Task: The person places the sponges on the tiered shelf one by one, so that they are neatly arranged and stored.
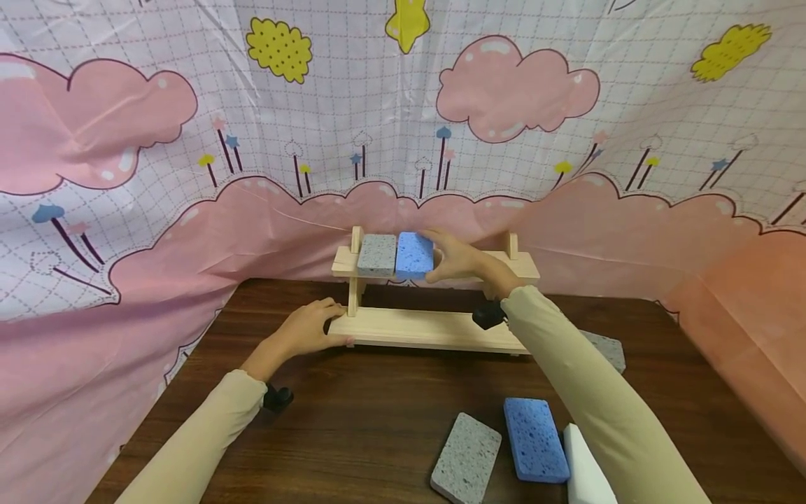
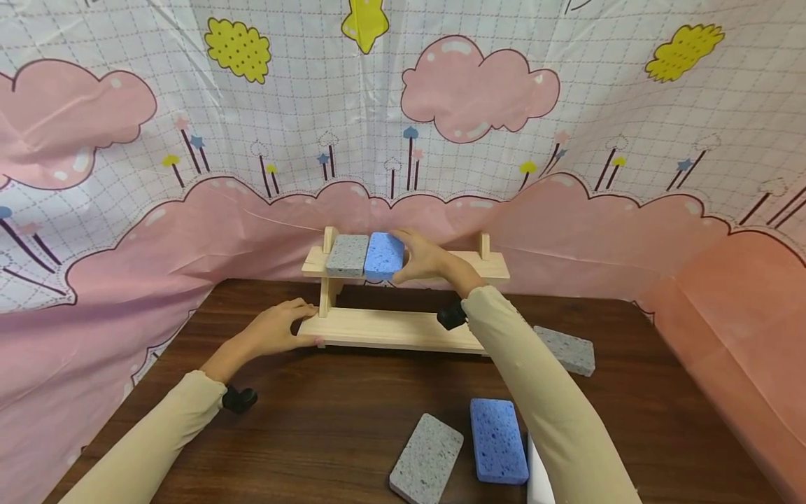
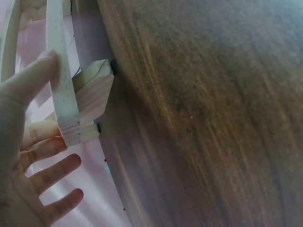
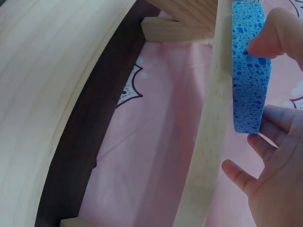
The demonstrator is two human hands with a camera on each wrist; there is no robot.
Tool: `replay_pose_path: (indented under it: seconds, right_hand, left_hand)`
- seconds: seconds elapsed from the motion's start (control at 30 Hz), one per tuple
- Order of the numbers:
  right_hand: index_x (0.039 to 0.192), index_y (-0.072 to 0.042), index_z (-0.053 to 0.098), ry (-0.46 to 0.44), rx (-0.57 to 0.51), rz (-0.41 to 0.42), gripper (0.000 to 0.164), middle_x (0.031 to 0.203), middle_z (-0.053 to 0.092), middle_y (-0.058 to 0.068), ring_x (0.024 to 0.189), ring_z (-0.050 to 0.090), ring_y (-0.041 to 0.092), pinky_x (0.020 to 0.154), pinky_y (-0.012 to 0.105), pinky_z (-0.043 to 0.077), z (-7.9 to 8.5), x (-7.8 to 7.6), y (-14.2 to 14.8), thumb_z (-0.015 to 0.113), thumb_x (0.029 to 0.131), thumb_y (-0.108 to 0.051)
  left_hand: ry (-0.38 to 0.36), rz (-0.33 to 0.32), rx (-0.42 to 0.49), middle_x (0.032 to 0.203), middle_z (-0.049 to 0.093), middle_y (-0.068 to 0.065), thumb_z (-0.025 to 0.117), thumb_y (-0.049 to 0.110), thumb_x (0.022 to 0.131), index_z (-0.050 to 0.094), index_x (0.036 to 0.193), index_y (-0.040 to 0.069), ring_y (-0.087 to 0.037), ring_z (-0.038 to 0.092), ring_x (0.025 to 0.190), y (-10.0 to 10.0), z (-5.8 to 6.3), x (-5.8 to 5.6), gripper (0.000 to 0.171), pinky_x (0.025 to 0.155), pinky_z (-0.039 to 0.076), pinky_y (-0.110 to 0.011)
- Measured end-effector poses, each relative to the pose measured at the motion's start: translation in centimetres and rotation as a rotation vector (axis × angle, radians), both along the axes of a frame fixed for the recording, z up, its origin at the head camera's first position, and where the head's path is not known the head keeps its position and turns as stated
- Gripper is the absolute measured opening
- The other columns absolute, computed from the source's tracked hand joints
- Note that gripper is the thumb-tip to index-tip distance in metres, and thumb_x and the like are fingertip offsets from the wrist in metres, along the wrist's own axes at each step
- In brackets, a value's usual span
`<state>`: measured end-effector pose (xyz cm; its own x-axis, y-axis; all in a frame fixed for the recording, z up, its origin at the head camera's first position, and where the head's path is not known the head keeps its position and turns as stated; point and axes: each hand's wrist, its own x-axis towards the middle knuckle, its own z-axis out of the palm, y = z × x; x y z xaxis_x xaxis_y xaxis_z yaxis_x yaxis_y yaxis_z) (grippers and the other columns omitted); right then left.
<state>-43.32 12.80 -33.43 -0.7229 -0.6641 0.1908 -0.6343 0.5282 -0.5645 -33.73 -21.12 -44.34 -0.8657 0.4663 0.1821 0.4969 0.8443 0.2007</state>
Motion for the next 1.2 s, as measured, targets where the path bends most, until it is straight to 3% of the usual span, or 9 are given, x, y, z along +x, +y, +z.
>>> replay_pose_path:
  seconds: [0.17,0.43,0.6,0.87,1.2]
  right_hand:
    - [0.157,0.005,0.029,-0.032,-0.033,0.02,0.1,0.155,0.037,0.022,0.134,0.038,0.037,0.119,0.057,0.031,-0.3,-0.1,0.1,0.082,0.073,-0.005]
    - [0.159,-0.001,0.028,-0.015,0.004,0.023,0.098,0.154,0.037,0.021,0.131,0.038,0.034,0.115,0.054,0.035,-0.2,0.2,0.2,0.079,0.075,-0.006]
    - [0.159,-0.002,0.027,-0.058,-0.003,0.025,0.098,0.153,0.037,0.019,0.129,0.039,0.032,0.115,0.057,0.035,-0.1,0.2,0.4,0.079,0.076,-0.003]
    - [0.154,0.002,0.033,-0.051,-0.006,0.064,0.091,0.141,0.045,0.021,0.122,0.044,0.032,0.111,0.05,0.036,0.1,-0.2,0.8,0.078,0.075,-0.002]
    - [0.158,0.004,0.026,-0.061,0.033,0.031,0.097,0.148,0.041,0.019,0.125,0.042,0.031,0.113,0.05,0.035,0.1,0.0,1.4,0.077,0.075,-0.005]
  left_hand:
    - [0.003,-0.005,0.0,0.141,0.059,-0.016,0.074,0.06,0.086,0.065,0.136,0.009,-0.041,0.055,0.133,0.1,0.1,0.0,0.072,0.106,0.046,-0.061]
    - [0.007,-0.004,0.009,0.14,0.06,-0.018,0.075,0.059,0.086,0.066,0.135,0.008,-0.042,0.056,0.131,0.1,0.0,0.1,0.071,0.106,0.047,-0.06]
    - [0.011,-0.007,0.012,0.138,0.061,-0.016,0.075,0.058,0.086,0.066,0.134,0.008,-0.04,0.058,0.128,0.1,0.1,0.2,0.07,0.104,0.048,-0.059]
    - [0.022,-0.01,0.014,0.136,0.062,-0.014,0.076,0.057,0.085,0.067,0.134,0.008,-0.039,0.06,0.125,0.1,0.0,0.0,0.07,0.103,0.049,-0.059]
    - [0.013,-0.001,0.013,0.136,0.062,-0.014,0.076,0.058,0.085,0.067,0.134,0.01,-0.037,0.06,0.126,0.1,0.0,0.0,0.069,0.103,0.05,-0.057]
